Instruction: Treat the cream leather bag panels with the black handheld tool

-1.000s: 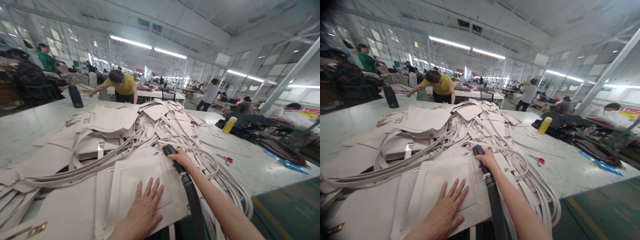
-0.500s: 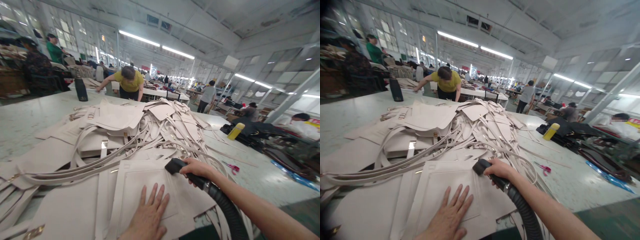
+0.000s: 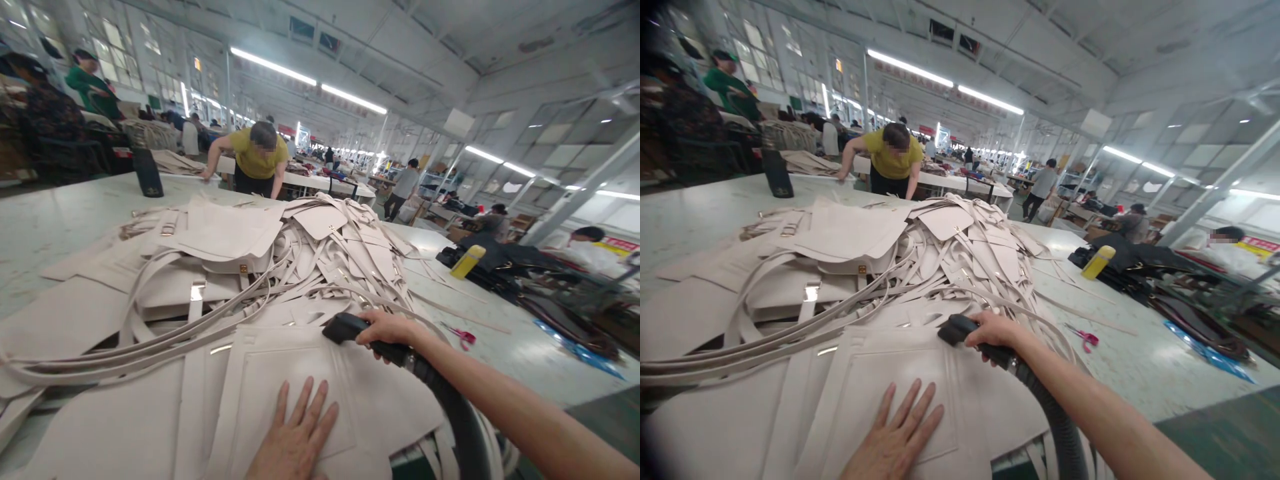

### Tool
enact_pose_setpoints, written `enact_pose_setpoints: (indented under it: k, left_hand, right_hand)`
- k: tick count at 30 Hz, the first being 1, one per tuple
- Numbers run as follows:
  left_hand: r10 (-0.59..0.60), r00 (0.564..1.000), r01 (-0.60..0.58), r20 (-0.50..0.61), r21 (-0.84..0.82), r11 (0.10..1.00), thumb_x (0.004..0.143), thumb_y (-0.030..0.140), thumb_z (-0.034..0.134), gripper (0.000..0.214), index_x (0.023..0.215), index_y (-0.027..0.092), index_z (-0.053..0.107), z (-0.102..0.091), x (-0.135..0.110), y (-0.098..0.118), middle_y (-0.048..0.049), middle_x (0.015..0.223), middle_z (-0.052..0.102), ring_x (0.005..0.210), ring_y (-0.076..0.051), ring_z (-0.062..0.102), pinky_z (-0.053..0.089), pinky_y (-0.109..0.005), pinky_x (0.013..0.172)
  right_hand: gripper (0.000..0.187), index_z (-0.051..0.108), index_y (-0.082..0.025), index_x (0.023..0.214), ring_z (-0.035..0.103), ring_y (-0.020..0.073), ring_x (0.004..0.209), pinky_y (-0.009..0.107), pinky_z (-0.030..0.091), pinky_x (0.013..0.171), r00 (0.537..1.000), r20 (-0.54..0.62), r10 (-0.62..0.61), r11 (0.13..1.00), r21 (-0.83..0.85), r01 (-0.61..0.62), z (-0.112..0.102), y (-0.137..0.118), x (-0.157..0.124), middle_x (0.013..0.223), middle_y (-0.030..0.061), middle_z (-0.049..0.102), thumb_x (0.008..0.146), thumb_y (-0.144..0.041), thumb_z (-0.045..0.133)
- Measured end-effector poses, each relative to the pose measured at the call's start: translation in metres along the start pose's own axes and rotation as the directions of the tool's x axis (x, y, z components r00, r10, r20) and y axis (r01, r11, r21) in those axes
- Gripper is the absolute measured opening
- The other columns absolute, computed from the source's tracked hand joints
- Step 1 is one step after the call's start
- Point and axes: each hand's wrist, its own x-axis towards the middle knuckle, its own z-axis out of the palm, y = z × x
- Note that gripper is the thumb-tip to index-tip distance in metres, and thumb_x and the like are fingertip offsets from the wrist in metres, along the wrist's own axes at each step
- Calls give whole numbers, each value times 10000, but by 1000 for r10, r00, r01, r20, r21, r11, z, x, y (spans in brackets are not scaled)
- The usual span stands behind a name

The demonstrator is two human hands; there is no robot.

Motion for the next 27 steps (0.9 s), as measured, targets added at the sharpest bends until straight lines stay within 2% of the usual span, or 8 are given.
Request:
enact_pose_setpoints:
  k: [6, 9, 12, 15, 18, 20, 24, 27]
  left_hand:
    - [19, 1000, -19, -10, -31, 999, 680, 217, 684, 877, 1388, 290, 172, -2, -3, 1, -90, 1445, 1, 1316, -346, -41, -16, -686, 993]
    - [30, 999, -30, -39, -5, 1000, 676, 221, 708, 906, 1390, 298, 157, 9, 2, -2, -96, 1447, 14, 1315, -361, -33, -11, -709, 978]
    - [63, 995, -62, -81, 24, 998, 686, 231, 713, 927, 1396, 297, 121, 23, 9, -4, -107, 1450, 10, 1310, -381, -37, -8, -734, 953]
    - [111, 987, -107, -119, 34, 994, 717, 332, 698, 919, 1403, 273, 90, 35, 13, -6, -118, 1453, -9, 1308, -399, -45, 1, -748, 945]
    - [151, 965, -149, -215, 23, 989, 872, 393, 472, 683, 1404, 286, 58, 47, 16, -9, -97, 1458, 8, 1317, -391, -10, 71, -764, 944]
    - [172, 946, -173, -276, 20, 985, 934, 312, 290, 530, 1401, 307, 38, 53, 18, -12, -81, 1458, 34, 1320, -386, 37, 136, -774, 927]
    - [197, 930, -202, -310, 16, 979, 933, 257, 277, 532, 1404, 304, 33, 62, 22, -14, -103, 1452, 121, 1310, -407, 104, 173, -780, 913]
    - [167, 944, -193, -285, -68, 979, 935, 270, 277, 538, 1400, 327, 13, 67, 25, -13, -107, 1416, 251, 1293, -396, 200, 197, -766, 925]
  right_hand:
    - [321, 486, -238, 1064, 560, 96, 471, 182, 477, 387, 963, -230, -142, 989, 14, 149, -5, 2, -27, 650, -39, 468, 758, -329, 520]
    - [317, 515, -236, 1045, 561, 113, 438, 198, 466, 354, 983, -153, -99, 994, 25, 104, -9, 8, -46, 633, -33, 488, 748, -343, 538]
    - [305, 534, -228, 1008, 566, 128, 412, 192, 438, 323, 1000, -18, 16, 999, 31, -16, -1, 15, -42, 612, -23, 520, 714, -306, 555]
    - [286, 507, -208, 994, 563, 127, 411, 194, 438, 326, 995, -92, 28, 999, 32, -25, 11, 14, -18, 615, -20, 503, 739, -337, 509]
    - [348, 463, -230, 1082, 533, 120, 394, 209, 437, 308, 963, -257, -84, 996, -13, 83, 29, -1, 2, 601, -40, 454, 761, -366, 473]
    - [404, 436, -270, 1153, 523, 119, 392, 215, 444, 313, 947, -276, -164, 986, -34, 161, 44, -14, 2, 584, -54, 439, 762, -366, 473]
    - [395, 508, -253, 1118, 509, 94, 406, 172, 417, 344, 969, -22, -244, 969, 38, 245, 83, -36, -17, 581, -57, 476, 725, -293, 510]
    - [304, 610, -205, 954, 431, 37, 439, 105, 326, 382, 947, 113, -302, 953, 47, 298, 113, -49, -20, 567, -62, 473, 659, -179, 546]
